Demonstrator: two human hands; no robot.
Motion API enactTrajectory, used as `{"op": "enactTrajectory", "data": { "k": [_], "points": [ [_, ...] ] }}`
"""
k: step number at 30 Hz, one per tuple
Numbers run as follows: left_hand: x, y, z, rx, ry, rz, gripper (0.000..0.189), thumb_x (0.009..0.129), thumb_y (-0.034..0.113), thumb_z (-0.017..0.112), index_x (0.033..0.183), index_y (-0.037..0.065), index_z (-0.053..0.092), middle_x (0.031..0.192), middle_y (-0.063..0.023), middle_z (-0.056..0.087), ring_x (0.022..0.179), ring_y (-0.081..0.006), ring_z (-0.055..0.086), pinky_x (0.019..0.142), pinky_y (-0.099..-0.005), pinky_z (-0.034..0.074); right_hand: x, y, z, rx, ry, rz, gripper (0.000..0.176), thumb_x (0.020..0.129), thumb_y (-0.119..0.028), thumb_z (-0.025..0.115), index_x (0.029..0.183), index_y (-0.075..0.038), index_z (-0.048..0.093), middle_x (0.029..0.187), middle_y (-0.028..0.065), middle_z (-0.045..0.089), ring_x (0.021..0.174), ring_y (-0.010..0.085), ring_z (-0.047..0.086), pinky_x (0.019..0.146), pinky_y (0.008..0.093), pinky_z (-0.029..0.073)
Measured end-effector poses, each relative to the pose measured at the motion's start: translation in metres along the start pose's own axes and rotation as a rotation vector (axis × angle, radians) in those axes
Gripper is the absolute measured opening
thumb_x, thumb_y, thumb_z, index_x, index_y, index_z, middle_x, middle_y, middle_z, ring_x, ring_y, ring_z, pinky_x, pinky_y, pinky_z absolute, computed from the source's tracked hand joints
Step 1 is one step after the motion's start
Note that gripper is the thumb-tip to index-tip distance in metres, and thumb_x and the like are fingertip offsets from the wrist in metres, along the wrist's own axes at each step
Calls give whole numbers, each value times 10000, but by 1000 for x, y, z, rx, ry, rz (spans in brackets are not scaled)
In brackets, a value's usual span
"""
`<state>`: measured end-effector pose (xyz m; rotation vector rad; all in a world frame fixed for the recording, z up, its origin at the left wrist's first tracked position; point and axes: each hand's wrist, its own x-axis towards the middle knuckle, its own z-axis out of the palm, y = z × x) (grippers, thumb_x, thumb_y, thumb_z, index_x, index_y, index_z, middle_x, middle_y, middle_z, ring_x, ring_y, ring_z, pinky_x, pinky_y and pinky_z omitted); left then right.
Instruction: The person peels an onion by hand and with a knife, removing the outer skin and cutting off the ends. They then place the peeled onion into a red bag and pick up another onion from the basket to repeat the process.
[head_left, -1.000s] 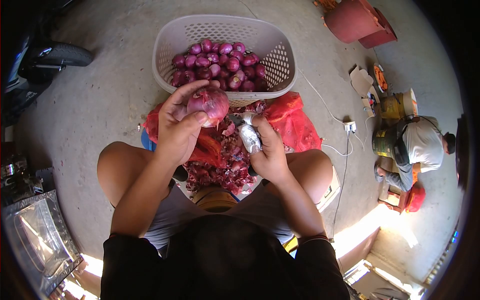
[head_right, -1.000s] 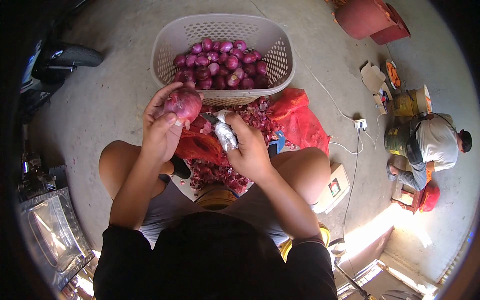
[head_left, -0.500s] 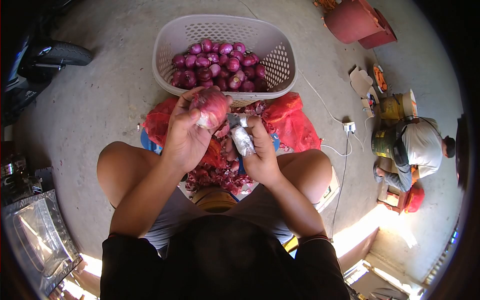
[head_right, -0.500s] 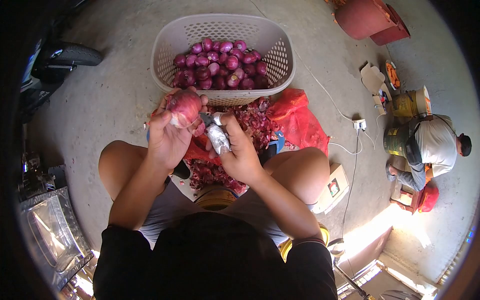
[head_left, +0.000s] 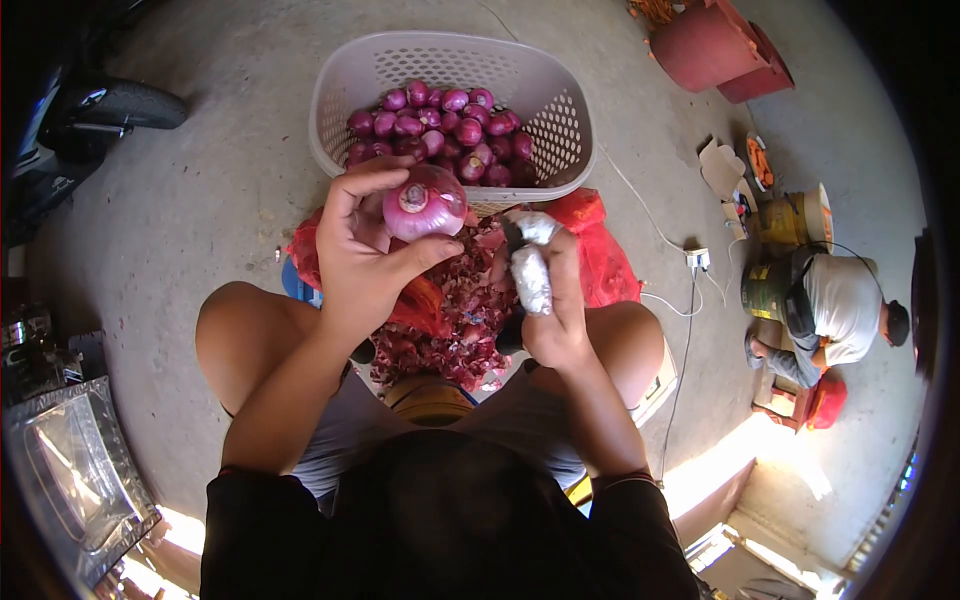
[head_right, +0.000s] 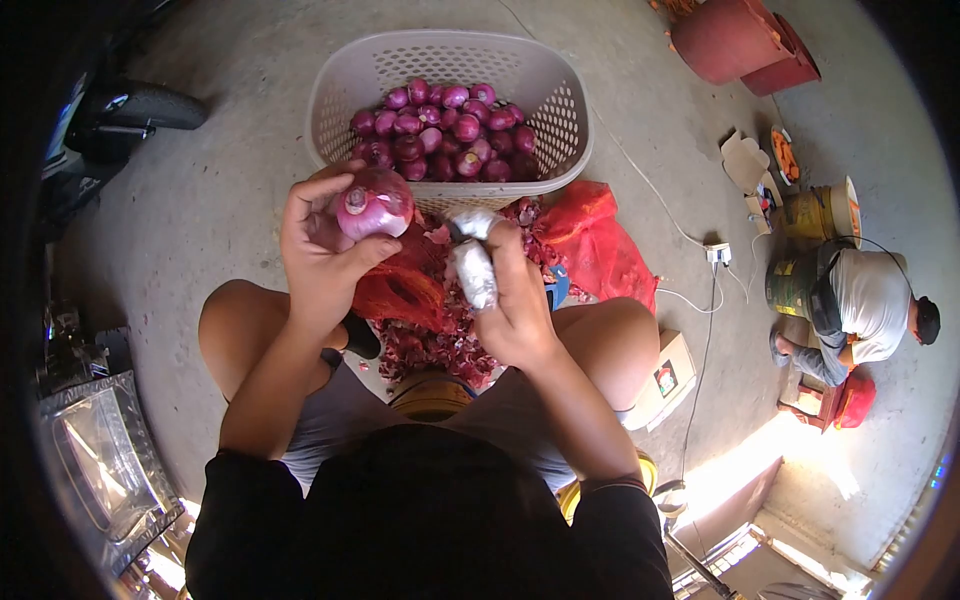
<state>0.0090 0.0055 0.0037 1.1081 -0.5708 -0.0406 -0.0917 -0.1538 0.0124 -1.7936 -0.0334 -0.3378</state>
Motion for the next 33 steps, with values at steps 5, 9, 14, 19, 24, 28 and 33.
{"op": "enactTrajectory", "data": {
  "k": [5, 9, 14, 19, 24, 28, 33],
  "points": [
    [-2, -4, 3, 134, -29, 114, 634, 598, 43, 816, 1125, 15, 464, 1233, -151, 433, 1115, -218, 486, 941, -356, 430, 1, 4, -1, -290, -145, -126, 408, 792, 17, 520, 1183, -15, 411, 1073, 210, 525, 973, 360, 542, 836, 388, 434],
    [-2, -2, 4, 265, -12, 175, 614, 558, 48, 833, 1080, 28, 510, 1193, -135, 441, 1080, -218, 505, 915, -340, 453, 1, 7, 2, -164, -94, -144, 498, 775, 49, 525, 1243, -5, 367, 1091, 204, 521, 995, 346, 541, 854, 386, 429],
    [-5, -2, 4, 352, -7, 179, 603, 532, 98, 852, 1049, 40, 546, 1160, -129, 461, 1043, -223, 524, 874, -331, 472, 1, 16, 4, 61, -133, -62, 613, 768, 86, 530, 1327, -18, 301, 1061, 151, 510, 953, 243, 541, 832, 333, 425],
    [-6, -2, -2, 440, -111, 225, 587, 583, 43, 820, 1085, 36, 515, 1203, -147, 427, 1077, -237, 518, 895, -349, 471, 0, 19, 3, 87, -146, -47, 622, 791, 68, 540, 1352, -63, 308, 919, 58, 450, 793, 154, 459, 734, 256, 393],
    [-6, 0, 3, 410, -32, 220, 546, 519, 120, 857, 978, 26, 578, 1137, -144, 507, 1007, -242, 552, 841, -332, 473, -1, 16, 7, 207, -100, -26, 557, 809, 56, 550, 1325, -68, 381, 873, 15, 436, 750, 114, 428, 702, 226, 378],
    [-7, -3, 4, 390, -20, 210, 552, 527, 121, 856, 992, 29, 572, 1139, -145, 502, 1010, -245, 549, 842, -332, 474, -2, 14, 15, 278, -19, -21, 467, 828, 40, 551, 1276, -42, 445, 936, 35, 498, 821, 105, 472, 761, 228, 393],
    [-8, -4, 5, 384, -2, 208, 548, 547, 124, 851, 1004, 36, 562, 1141, -143, 492, 1013, -243, 544, 846, -329, 474, 0, 12, 20, 323, 34, -61, 408, 840, 29, 543, 1240, 4, 470, 1173, 107, 539, 1075, 157, 506, 931, 276, 378]
  ]
}}
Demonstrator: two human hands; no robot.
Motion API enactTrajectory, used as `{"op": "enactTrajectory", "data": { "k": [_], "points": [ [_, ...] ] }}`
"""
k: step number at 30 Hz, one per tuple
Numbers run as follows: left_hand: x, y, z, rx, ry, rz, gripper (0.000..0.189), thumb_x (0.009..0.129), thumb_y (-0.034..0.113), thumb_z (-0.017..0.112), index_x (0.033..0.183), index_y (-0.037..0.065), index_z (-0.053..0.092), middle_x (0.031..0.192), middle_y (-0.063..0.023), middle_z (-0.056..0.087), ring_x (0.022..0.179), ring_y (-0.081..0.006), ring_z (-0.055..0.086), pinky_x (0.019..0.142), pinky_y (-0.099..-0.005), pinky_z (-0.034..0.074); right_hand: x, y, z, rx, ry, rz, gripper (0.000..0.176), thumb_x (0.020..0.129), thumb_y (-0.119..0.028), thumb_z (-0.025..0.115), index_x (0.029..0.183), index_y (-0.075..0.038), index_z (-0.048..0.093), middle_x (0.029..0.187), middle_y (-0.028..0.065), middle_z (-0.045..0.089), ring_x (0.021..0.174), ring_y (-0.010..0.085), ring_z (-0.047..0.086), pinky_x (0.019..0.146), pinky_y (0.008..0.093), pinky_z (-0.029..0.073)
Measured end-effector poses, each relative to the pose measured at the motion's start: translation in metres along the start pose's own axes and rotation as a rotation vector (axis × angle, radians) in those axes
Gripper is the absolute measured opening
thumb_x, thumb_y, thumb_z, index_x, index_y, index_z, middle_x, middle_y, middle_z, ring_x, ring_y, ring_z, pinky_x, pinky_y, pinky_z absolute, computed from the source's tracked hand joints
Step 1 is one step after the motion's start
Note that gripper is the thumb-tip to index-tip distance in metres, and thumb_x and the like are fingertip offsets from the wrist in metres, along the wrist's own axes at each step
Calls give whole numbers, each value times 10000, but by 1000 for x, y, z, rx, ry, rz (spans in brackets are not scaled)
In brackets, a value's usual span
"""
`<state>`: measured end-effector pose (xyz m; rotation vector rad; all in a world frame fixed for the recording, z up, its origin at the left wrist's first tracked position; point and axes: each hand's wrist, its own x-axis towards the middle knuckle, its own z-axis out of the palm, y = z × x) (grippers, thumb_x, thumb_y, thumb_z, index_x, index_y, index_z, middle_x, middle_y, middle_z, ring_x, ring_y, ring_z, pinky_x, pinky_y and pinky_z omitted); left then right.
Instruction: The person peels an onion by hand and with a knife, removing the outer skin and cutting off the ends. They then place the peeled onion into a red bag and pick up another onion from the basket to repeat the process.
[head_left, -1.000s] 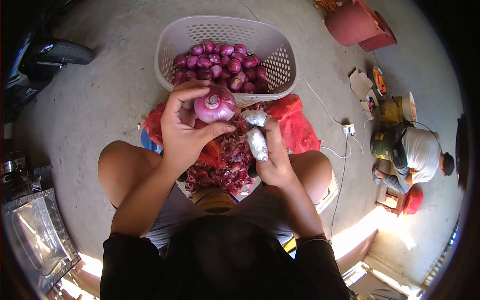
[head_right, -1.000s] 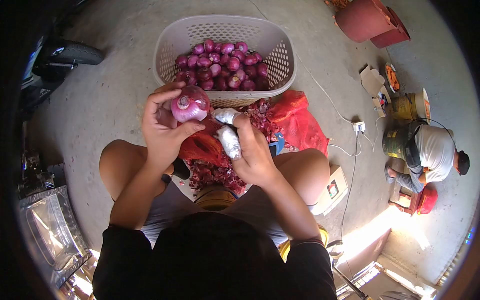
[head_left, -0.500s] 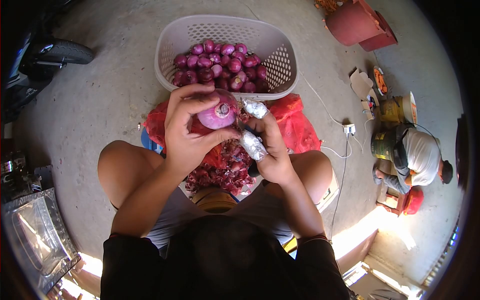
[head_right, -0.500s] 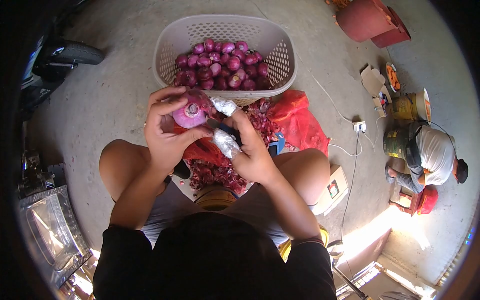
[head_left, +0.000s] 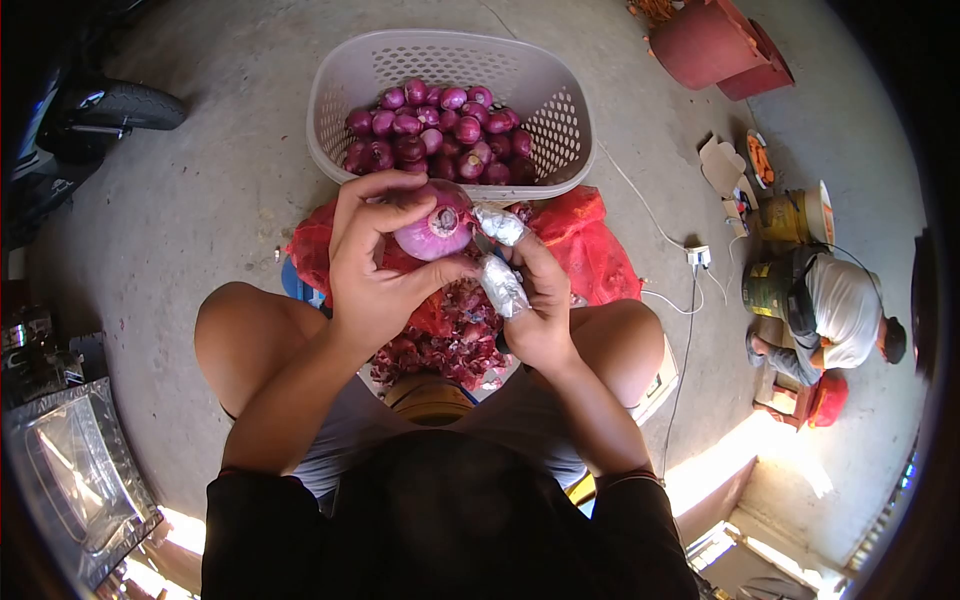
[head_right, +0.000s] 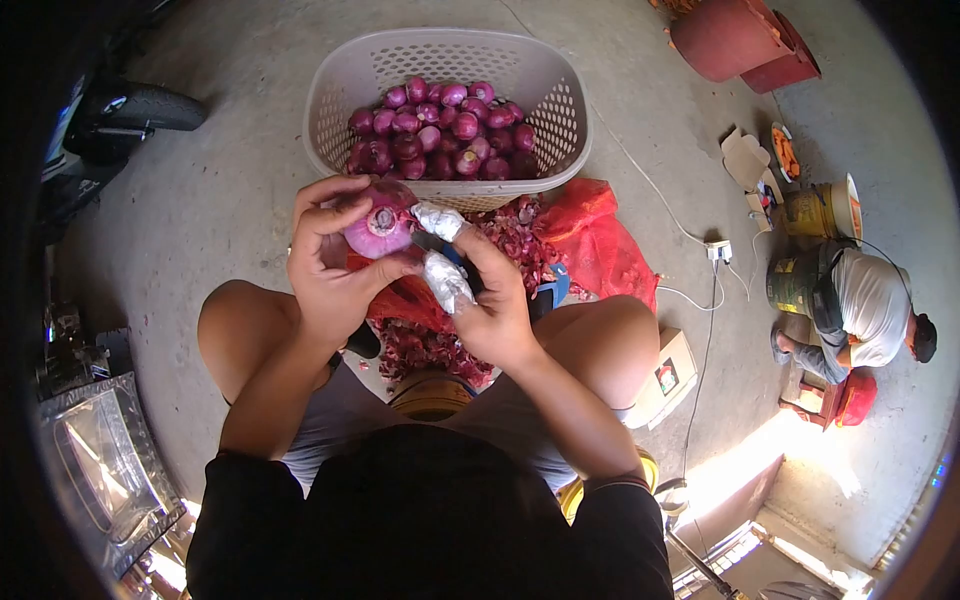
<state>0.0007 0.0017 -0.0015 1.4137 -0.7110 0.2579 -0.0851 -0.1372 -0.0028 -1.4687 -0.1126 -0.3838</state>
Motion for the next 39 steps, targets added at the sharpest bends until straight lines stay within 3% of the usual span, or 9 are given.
{"op": "enactTrajectory", "data": {
  "k": [2, 16, 21, 24, 27, 39],
  "points": [
    [0, 0, 0, 5, 0, 5, 542, 553, 123, 849, 1003, 37, 560, 1142, -143, 489, 1015, -242, 542, 847, -328, 474, -1, 0, 0, -4, 0, 1, 397, 843, 27, 537, 1235, 17, 471, 1236, 128, 519, 1147, 180, 482, 974, 295, 356],
    [-1, 2, 5, -137, 23, 10, 518, 591, 84, 831, 1014, 24, 538, 1174, -155, 450, 1039, -233, 531, 867, -334, 480, -4, 0, 5, 217, 88, 81, 370, 879, 29, 478, 1248, 16, 460, 1205, 109, 539, 1079, 153, 513, 918, 272, 395],
    [0, 3, 3, -131, -13, 23, 517, 606, 38, 816, 1033, 22, 524, 1190, -163, 431, 1069, -234, 512, 887, -339, 471, -7, 8, 0, 266, 116, 103, 370, 888, 18, 465, 1256, -20, 464, 1123, 59, 562, 895, 80, 524, 756, 212, 427],
    [0, 4, 4, -183, -29, 48, 523, 620, 6, 798, 1056, 23, 510, 1199, -164, 424, 1090, -233, 497, 898, -339, 462, -2, 7, -5, 243, 138, 95, 373, 888, 4, 473, 1257, -52, 471, 1007, 12, 569, 708, 27, 461, 627, 174, 396],
    [2, 6, 4, -200, -43, 46, 521, 636, -11, 782, 1071, 22, 497, 1208, -161, 419, 1106, -230, 485, 914, -342, 445, 3, 4, -8, 135, 176, 135, 372, 889, -7, 477, 1258, -54, 469, 941, 4, 564, 684, 29, 455, 614, 172, 388],
    [2, 6, 2, -426, -31, -87, 476, 734, -31, 691, 1132, 24, 437, 1256, -164, 422, 1137, -241, 474, 944, -360, 412, 5, 1, -9, 213, 180, 177, 356, 901, -36, 479, 1256, -56, 465, 781, -25, 514, 626, 31, 431, 552, 182, 363]
  ]
}}
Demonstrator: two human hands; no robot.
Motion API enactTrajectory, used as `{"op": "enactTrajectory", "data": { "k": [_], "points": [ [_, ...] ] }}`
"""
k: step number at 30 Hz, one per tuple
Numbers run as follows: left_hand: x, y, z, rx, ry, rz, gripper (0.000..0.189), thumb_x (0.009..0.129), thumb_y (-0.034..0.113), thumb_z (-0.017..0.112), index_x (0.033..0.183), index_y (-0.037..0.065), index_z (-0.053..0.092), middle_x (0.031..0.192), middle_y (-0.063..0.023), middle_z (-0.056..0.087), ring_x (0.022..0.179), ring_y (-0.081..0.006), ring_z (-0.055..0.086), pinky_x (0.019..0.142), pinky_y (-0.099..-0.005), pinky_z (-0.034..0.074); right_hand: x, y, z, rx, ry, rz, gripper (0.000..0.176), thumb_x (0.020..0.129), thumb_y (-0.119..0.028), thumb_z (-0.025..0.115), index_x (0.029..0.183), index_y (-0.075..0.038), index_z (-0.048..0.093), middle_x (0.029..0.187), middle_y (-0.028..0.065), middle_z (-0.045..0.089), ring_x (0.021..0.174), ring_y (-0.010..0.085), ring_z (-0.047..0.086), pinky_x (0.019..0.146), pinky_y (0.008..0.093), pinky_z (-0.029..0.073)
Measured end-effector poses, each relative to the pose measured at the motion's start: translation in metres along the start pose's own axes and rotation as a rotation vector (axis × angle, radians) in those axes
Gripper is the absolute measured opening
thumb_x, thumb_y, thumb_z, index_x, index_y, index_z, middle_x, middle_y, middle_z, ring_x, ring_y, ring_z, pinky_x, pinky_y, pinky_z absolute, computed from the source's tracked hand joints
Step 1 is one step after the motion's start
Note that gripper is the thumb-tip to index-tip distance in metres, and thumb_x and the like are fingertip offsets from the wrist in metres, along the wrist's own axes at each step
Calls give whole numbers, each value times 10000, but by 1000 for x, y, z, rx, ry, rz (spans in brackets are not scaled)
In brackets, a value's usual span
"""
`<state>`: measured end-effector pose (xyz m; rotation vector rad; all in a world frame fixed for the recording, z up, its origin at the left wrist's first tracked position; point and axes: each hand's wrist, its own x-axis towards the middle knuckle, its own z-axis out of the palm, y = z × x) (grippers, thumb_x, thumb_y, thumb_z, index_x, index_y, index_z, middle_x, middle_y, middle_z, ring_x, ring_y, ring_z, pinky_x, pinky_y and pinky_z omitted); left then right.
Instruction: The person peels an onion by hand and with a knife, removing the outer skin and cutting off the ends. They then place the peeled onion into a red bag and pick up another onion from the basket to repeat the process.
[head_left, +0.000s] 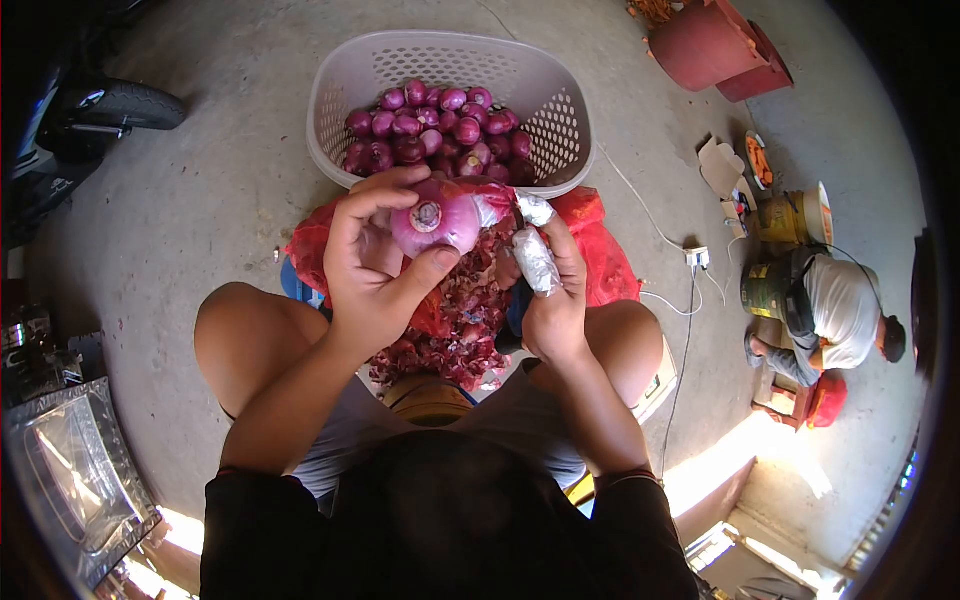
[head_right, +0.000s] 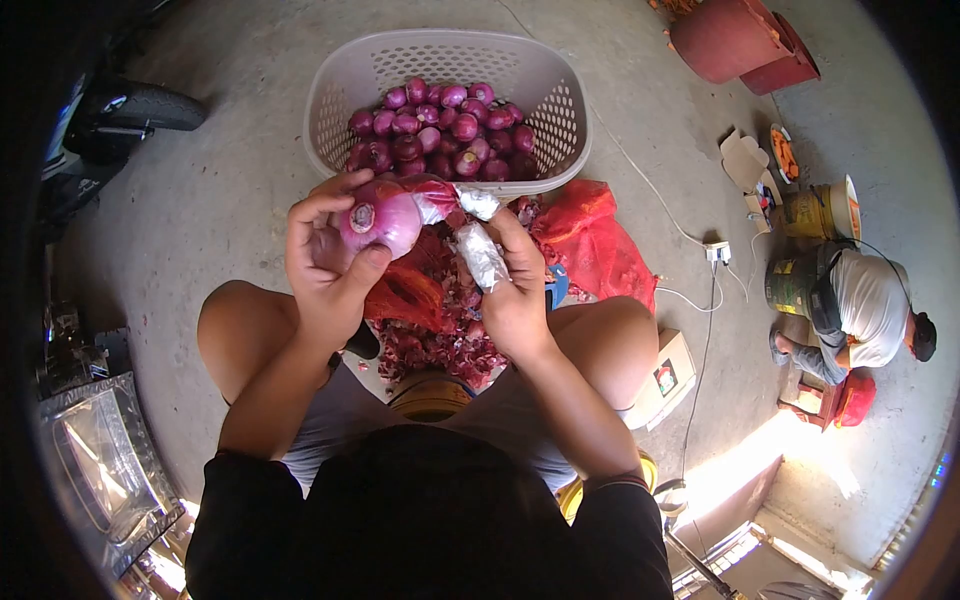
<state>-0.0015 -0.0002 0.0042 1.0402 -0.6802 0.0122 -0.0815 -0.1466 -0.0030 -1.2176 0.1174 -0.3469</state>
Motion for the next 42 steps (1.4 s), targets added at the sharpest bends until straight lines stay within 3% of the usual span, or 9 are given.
{"op": "enactTrajectory", "data": {
  "k": [13, 22, 28, 30, 31, 32, 34, 36, 42],
  "points": [
    [-2, -3, -2, -56, 84, -22, 399, 815, 47, 632, 1154, 25, 421, 1258, -172, 433, 1137, -233, 469, 952, -368, 394, 2, 1, -2, 20, 6, -34, 336, 919, -59, 454, 1255, -57, 460, 889, 19, 556, 615, 50, 450, 544, 194, 396],
    [-5, -1, -1, -226, 220, -197, 337, 909, 174, 528, 1182, 32, 389, 1221, -152, 459, 1148, -248, 464, 978, -406, 378, 2, -3, -3, 32, 13, -10, 337, 919, -53, 448, 1256, -58, 463, 972, 38, 583, 625, 42, 452, 556, 187, 403],
    [-2, 0, -6, -382, 305, -327, 326, 930, 227, 490, 1178, 39, 393, 1160, -130, 502, 1090, -234, 506, 967, -405, 400, 4, -6, -9, -144, -67, -40, 343, 903, -41, 492, 1245, -44, 480, 1024, 39, 591, 838, 109, 554, 780, 248, 458],
    [0, 1, -10, -376, 318, -349, 326, 928, 226, 494, 1180, 45, 393, 1160, -131, 502, 1087, -232, 508, 962, -401, 406, 6, -30, -10, -326, -271, 163, 335, 890, -71, 545, 1221, -44, 509, 1060, 44, 601, 958, 127, 550, 864, 271, 434],
    [1, 1, -11, -373, 325, -360, 326, 927, 226, 496, 1181, 48, 393, 1161, -132, 503, 1086, -230, 508, 960, -400, 410, 8, -33, -14, -484, -427, 104, 317, 879, -109, 578, 1190, -58, 543, 1062, 61, 622, 946, 121, 569, 840, 268, 446],
    [1, 1, -11, -367, 317, -356, 325, 923, 217, 504, 1181, 51, 395, 1158, -128, 501, 1084, -226, 508, 954, -394, 413, 11, -43, -16, -609, -539, 238, 328, 852, -68, 589, 1178, -69, 556, 1060, 86, 631, 931, 134, 590, 819, 282, 459],
    [0, 0, -10, -355, 301, -346, 325, 915, 198, 520, 1181, 57, 398, 1152, -119, 497, 1078, -217, 508, 943, -384, 421, 12, -48, -19, -762, -625, 119, 375, 809, -37, 602, 1178, -84, 556, 1050, 100, 635, 913, 152, 606, 803, 301, 469],
    [-3, -3, -10, -266, 285, -316, 333, 891, 135, 551, 1180, 60, 403, 1135, -101, 491, 1063, -203, 508, 930, -362, 422, 12, -54, -18, -708, -603, 224, 439, 777, -18, 614, 1204, -79, 533, 977, 90, 637, 877, 150, 601, 778, 292, 467],
    [-3, 1, 0, -118, 213, -203, 515, 708, -15, 728, 1118, 30, 419, 1072, -66, 467, 990, -166, 528, 865, -311, 461, 0, -19, -19, -504, -370, -115, 613, 765, -27, 674, 1308, -64, 390, 705, -2, 457, 632, 97, 442, 595, 229, 365]
  ]
}}
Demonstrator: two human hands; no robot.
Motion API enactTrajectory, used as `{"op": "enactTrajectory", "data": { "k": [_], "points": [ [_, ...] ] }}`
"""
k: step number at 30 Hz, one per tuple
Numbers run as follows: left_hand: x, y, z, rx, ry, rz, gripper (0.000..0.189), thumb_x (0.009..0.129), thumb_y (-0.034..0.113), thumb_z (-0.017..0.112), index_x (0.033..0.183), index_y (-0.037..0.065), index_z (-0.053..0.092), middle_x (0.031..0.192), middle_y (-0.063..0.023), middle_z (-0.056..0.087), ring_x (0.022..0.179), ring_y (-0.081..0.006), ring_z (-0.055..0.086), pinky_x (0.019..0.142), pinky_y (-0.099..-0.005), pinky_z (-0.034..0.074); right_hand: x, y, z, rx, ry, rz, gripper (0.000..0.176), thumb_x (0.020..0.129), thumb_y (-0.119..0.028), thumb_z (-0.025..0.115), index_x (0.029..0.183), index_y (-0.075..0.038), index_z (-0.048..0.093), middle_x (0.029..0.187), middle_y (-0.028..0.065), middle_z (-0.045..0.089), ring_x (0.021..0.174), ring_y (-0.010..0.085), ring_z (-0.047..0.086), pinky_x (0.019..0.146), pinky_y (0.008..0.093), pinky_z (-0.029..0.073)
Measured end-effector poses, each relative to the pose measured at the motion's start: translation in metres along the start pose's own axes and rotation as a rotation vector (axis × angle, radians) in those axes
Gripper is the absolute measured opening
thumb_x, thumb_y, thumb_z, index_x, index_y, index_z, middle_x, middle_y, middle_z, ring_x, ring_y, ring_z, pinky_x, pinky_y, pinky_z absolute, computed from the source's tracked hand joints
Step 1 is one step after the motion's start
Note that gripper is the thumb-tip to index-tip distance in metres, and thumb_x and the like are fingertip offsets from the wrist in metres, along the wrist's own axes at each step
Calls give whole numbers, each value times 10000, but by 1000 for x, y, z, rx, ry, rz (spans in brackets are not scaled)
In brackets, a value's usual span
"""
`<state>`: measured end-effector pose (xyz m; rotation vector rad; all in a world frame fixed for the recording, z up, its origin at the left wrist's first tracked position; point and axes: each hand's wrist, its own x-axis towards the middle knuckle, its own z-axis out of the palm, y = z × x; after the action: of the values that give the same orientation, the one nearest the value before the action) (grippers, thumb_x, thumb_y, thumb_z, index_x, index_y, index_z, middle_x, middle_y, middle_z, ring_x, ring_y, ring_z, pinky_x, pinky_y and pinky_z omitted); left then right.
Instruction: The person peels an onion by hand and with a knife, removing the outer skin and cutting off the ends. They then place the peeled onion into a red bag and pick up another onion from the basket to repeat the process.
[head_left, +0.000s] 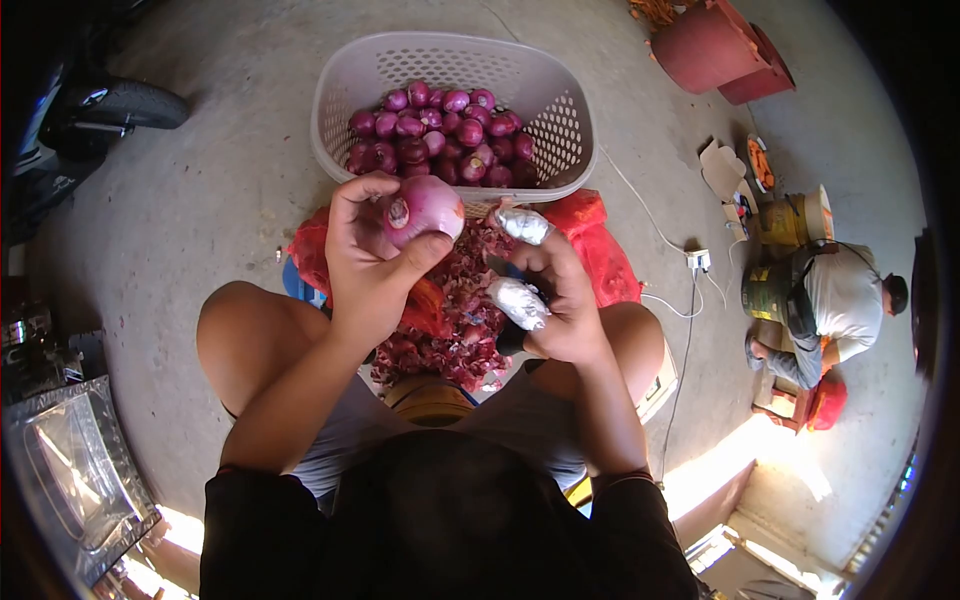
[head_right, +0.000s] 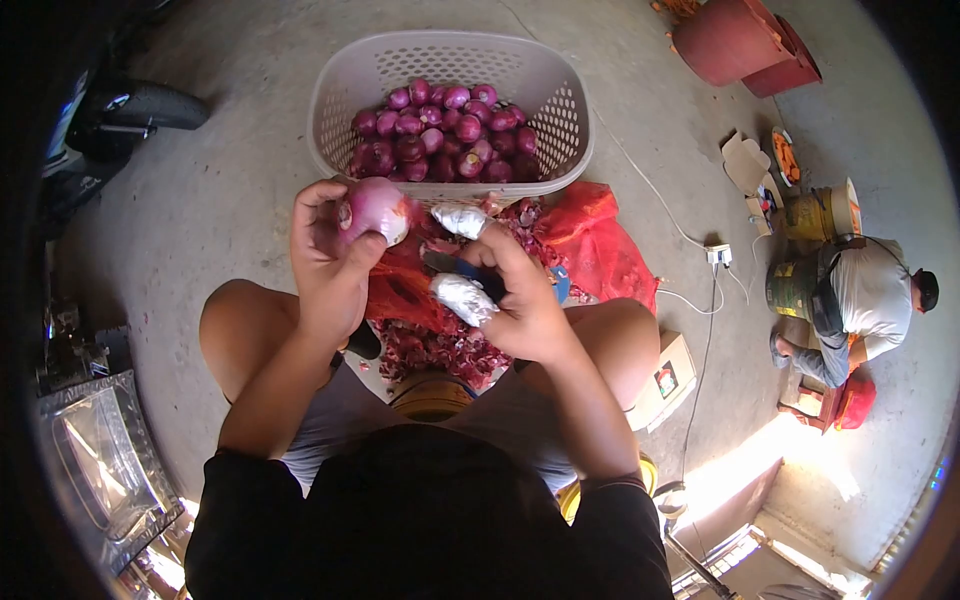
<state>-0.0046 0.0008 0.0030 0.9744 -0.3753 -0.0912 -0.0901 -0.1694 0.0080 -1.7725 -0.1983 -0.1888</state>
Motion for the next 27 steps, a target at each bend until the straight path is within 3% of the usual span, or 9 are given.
{"op": "enactTrajectory", "data": {
  "k": [4, 13, 19, 27],
  "points": [
    [-2, -3, 2, 48, -41, 44, 587, 634, -47, 775, 1095, 30, 421, 1082, -68, 457, 991, -166, 522, 869, -309, 460, 2, -3, 14, 27, 78, -33, 603, 774, -41, 682, 1301, -63, 390, 731, -1, 458, 643, 91, 429, 599, 228, 362],
    [-7, -7, 2, 84, -89, 59, 607, 622, -13, 797, 1094, 35, 418, 1092, -64, 439, 995, -155, 499, 870, -308, 450, 2, 9, 22, 81, 177, -49, 470, 786, -5, 655, 1220, -54, 483, 841, 1, 472, 752, 85, 441, 690, 219, 388],
    [-7, -4, 4, -32, -20, -11, 577, 664, -10, 769, 1118, 41, 417, 1100, -61, 455, 1008, -161, 498, 886, -319, 434, 2, -1, 18, 285, 209, 97, 399, 841, -4, 592, 1222, -34, 478, 850, -4, 513, 744, 54, 480, 671, 198, 404],
    [-2, 0, 2, -208, 24, -135, 447, 799, 30, 653, 1174, 45, 410, 1126, -70, 490, 1031, -165, 505, 898, -328, 436, 5, 5, 12, 123, 193, 57, 423, 811, 12, 617, 1209, -33, 481, 809, -3, 522, 712, 70, 494, 660, 203, 407]
  ]
}}
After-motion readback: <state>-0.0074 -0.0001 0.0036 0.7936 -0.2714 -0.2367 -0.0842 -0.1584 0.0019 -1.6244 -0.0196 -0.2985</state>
